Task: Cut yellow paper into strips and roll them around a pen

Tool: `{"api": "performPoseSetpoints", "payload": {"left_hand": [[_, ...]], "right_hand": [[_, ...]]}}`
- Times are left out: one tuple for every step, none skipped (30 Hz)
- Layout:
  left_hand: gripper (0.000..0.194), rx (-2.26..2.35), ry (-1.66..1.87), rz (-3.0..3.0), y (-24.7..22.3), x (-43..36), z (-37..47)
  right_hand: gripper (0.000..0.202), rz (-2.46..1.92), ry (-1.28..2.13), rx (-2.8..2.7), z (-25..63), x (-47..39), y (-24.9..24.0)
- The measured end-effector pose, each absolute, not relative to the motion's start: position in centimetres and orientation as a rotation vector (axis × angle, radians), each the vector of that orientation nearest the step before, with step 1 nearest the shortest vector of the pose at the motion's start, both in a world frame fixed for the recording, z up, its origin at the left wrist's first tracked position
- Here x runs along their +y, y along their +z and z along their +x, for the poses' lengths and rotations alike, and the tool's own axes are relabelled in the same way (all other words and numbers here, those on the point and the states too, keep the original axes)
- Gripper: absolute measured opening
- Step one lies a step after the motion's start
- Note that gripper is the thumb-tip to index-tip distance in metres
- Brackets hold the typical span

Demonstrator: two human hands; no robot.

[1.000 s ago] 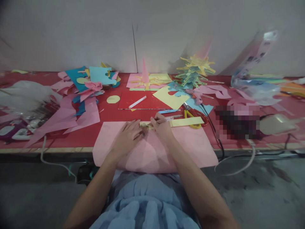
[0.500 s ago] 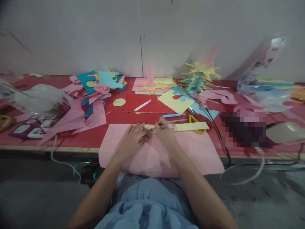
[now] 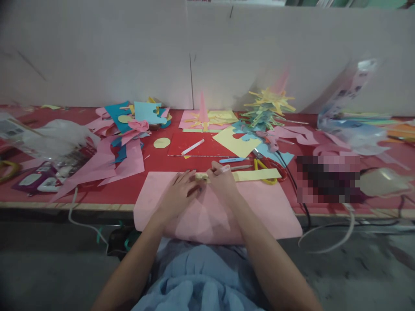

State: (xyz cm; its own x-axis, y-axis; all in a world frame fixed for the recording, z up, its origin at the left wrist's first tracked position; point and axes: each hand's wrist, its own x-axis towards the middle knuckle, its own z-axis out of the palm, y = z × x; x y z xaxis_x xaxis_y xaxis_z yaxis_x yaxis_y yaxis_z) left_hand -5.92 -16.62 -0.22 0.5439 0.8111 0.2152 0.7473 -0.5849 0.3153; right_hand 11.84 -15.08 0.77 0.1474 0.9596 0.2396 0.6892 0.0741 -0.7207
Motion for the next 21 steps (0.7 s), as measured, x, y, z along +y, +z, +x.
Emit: {"api": "performPoseSetpoints", "payload": {"left_hand": [[0.03, 1.318, 0.501, 2.598, -0.2, -16.6, -5.9], [0.031, 1.316, 0.498, 2.6, -0.2, -16.6, -5.9], [0.031, 1.315, 0.494, 2.601, -0.2, -16.6, -5.9], [0.031, 1.318, 0.49, 2.599, -0.2, -16.6, -5.9], [0.032, 1.323, 0.486, 2.595, -0.3, -16.5, -5.9], [0.033, 1.328, 0.479, 2.591, -0.3, -16.5, -5.9], [0.034, 1.33, 0.472, 2.591, -0.3, -16.5, -5.9], [0.035, 1.33, 0.467, 2.592, -0.4, -16.5, -5.9], [0.037, 1.329, 0.466, 2.593, -0.4, -16.5, -5.9], [0.037, 1.327, 0.47, 2.593, -0.5, -16.4, -5.9], [0.037, 1.324, 0.475, 2.594, -0.5, -16.4, -5.9], [0.035, 1.321, 0.481, 2.596, -0.6, -16.4, -5.9], [0.033, 1.32, 0.49, 2.598, -0.5, -16.4, -5.9], [0.031, 1.321, 0.495, 2.599, -0.5, -16.5, -5.9], [0.03, 1.321, 0.498, 2.601, -0.4, -16.5, -5.8], [0.029, 1.322, 0.498, 2.603, -0.3, -16.5, -5.8], [0.029, 1.322, 0.497, 2.605, -0.2, -16.6, -5.8], [0.03, 1.323, 0.498, 2.607, -0.1, -16.6, -5.8], [0.03, 1.32, 0.496, 2.612, 0.0, -16.7, -5.8], [0.03, 1.317, 0.495, 2.62, 0.1, -16.7, -5.8], [0.029, 1.312, 0.496, 2.628, 0.1, -16.7, -5.9]], "right_hand": [[0.022, -1.706, 0.449, -1.643, 11.8, -14.8, 1.0], [0.021, -1.74, 0.439, -1.685, 11.8, -14.5, 1.4], [0.02, -1.777, 0.431, -1.729, 11.7, -14.2, 1.7], [0.019, -1.813, 0.422, -1.772, 11.6, -14.0, 2.2], [0.016, -1.847, 0.414, -1.81, 11.4, -13.7, 2.6], [0.014, -1.881, 0.41, -1.84, 11.2, -13.5, 3.0], [0.012, -1.912, 0.405, -1.861, 11.0, -13.4, 3.3], [0.011, -1.941, 0.397, -1.871, 10.9, -13.3, 3.5], [0.01, -1.959, 0.382, -1.875, 10.7, -13.2, 3.5], [0.011, -1.961, 0.364, -1.877, 10.7, -13.2, 3.5], [0.012, -1.952, 0.349, -1.874, 10.7, -13.2, 3.2], [0.013, -1.93, 0.341, -1.864, 10.8, -13.3, 2.9], [0.014, -1.905, 0.347, -1.842, 10.9, -13.4, 2.5], [0.015, -1.882, 0.366, -1.807, 11.0, -13.6, 2.1], [0.016, -1.858, 0.393, -1.761, 11.1, -13.9, 1.6], [0.018, -1.832, 0.418, -1.71, 11.2, -14.2, 1.2], [0.02, -1.798, 0.441, -1.666, 11.3, -14.5, 0.9], [0.023, -1.755, 0.459, -1.632, 11.4, -14.9, 0.6], [0.027, -1.711, 0.473, -1.603, 11.4, -15.2, 0.4], [0.031, -1.67, 0.475, -1.573, 11.6, -15.5, 0.4], [0.034, -1.642, 0.461, -1.535, 11.8, -15.6, 0.4]]}}
